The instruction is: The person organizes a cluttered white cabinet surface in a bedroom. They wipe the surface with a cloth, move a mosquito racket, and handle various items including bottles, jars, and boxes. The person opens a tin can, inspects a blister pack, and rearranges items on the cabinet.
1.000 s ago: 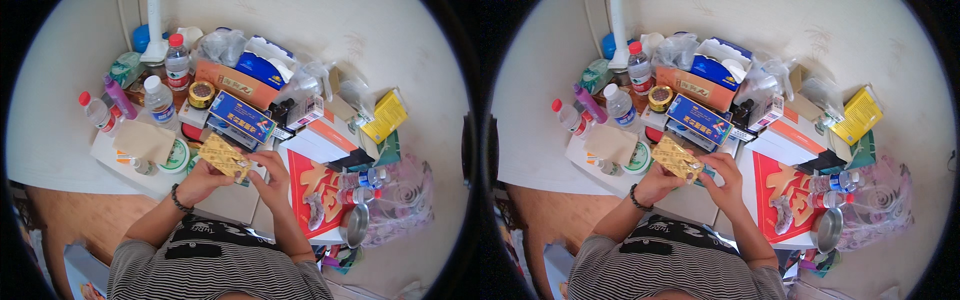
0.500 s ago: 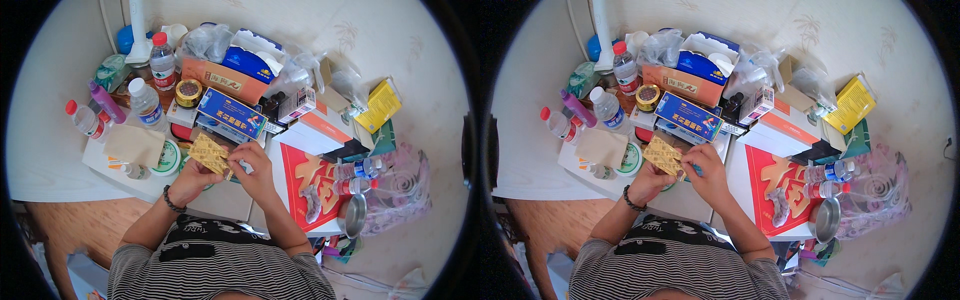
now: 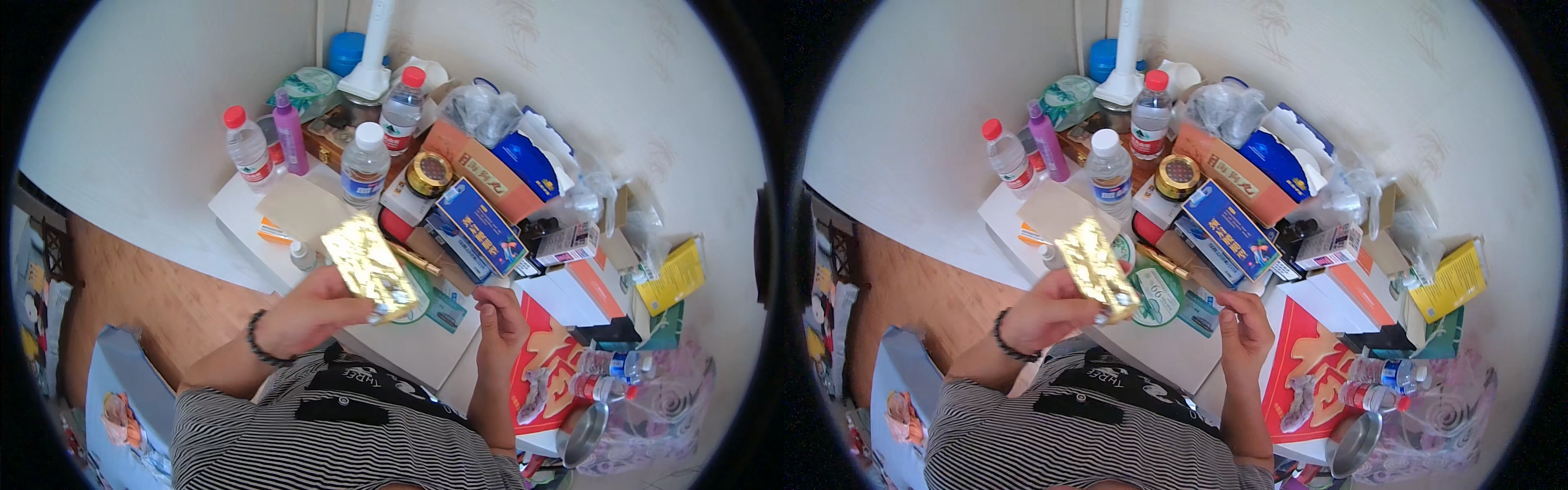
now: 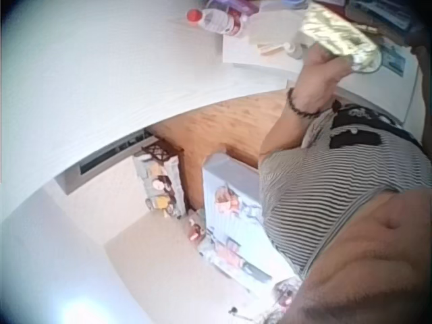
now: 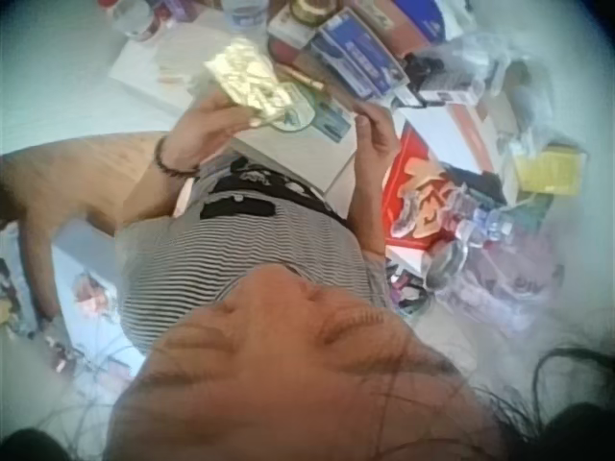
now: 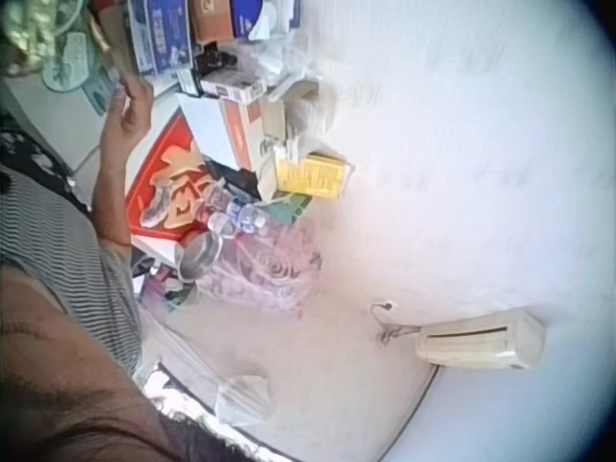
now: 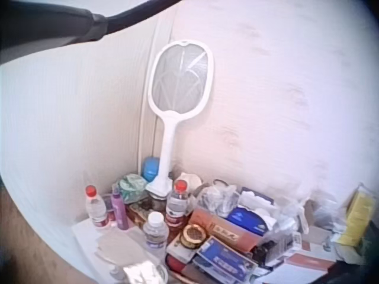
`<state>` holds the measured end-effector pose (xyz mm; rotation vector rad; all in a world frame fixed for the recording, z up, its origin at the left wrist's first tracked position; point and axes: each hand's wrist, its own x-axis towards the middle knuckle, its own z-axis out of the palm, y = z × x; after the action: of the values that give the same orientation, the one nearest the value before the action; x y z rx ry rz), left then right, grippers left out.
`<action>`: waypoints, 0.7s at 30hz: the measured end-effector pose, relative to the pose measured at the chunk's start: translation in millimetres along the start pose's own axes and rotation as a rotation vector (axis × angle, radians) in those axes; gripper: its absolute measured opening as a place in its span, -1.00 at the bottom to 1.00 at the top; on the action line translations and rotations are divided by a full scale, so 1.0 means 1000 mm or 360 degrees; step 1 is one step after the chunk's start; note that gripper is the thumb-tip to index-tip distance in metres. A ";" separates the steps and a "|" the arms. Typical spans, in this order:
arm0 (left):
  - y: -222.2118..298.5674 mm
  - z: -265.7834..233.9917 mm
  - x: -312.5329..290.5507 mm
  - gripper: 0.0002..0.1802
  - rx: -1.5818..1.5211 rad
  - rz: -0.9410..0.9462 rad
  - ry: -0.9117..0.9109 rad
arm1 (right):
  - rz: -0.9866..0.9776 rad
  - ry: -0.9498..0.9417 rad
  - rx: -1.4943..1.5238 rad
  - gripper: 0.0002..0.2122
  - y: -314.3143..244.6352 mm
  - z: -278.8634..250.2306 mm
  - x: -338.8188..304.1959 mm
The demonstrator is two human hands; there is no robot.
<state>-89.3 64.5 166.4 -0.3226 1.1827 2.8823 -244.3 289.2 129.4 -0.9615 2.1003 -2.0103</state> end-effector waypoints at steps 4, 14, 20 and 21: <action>0.028 -0.040 -0.051 -0.35 0.0228 0.0340 0.0421 | 0.0055 -0.0027 -0.0002 -0.88 0.001 0.005 -0.003; 0.049 -0.278 -0.066 -0.49 0.0741 0.0634 0.1187 | -0.0010 -0.0127 -0.0175 -0.87 0.016 0.004 -0.005; 0.051 -0.346 -0.038 -0.39 0.0869 0.0602 0.1477 | 0.0011 -0.0085 -0.0103 -0.87 0.014 -0.011 -0.019; 0.052 -0.347 -0.031 -0.38 0.0890 0.0610 0.1447 | 0.0051 -0.0051 -0.0063 -0.87 0.014 -0.016 -0.024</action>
<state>0.9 -211.6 -31.9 -1.6235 2.2886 2.4839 -238.2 314.2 110.6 -0.9530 2.1328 -1.9321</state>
